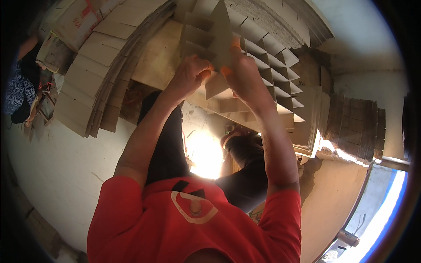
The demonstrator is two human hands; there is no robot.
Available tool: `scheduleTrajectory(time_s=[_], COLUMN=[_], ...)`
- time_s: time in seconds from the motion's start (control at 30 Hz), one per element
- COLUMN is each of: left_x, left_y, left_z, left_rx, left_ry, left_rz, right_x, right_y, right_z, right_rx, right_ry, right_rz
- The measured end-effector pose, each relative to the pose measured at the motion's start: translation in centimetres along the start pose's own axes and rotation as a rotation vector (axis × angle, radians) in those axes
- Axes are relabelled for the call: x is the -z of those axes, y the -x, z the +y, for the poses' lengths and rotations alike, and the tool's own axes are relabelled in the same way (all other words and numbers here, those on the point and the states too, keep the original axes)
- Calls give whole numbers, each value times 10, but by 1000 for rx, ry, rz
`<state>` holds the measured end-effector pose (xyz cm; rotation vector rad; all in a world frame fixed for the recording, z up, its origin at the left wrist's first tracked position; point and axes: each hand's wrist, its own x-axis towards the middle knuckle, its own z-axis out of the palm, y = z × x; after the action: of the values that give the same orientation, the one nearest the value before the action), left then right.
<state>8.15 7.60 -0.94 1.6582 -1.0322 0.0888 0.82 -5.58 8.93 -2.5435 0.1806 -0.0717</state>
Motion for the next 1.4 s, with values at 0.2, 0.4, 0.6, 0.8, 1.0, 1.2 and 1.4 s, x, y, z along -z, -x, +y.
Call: scheduleTrajectory(time_s=[0.2,0.4,0.6,0.8,1.0,1.2,1.4], left_x=[-3,0,3,9,1,-13,-11], left_y=[2,3,5,6,-31,-75,-96], left_z=[-12,-12,-5,6,-6,-50,-56], left_rx=[145,53,51,-161,-272,-267,-284], left_ry=[48,-62,-147,-292,-436,-376,-326], left_rz=[4,-47,-104,-77,-237,-412,-589], right_x=[1,-17,-34,22,57,8,-2], right_y=[-7,5,19,-1,19,65,62], right_z=[0,10,15,99,191,116,132], right_rx=[12,32,-133,-111,-197,-164,-80], right_ry=[209,284,221,450,601,100,208], right_rz=[-21,-71,-220,533,416,-44,36])
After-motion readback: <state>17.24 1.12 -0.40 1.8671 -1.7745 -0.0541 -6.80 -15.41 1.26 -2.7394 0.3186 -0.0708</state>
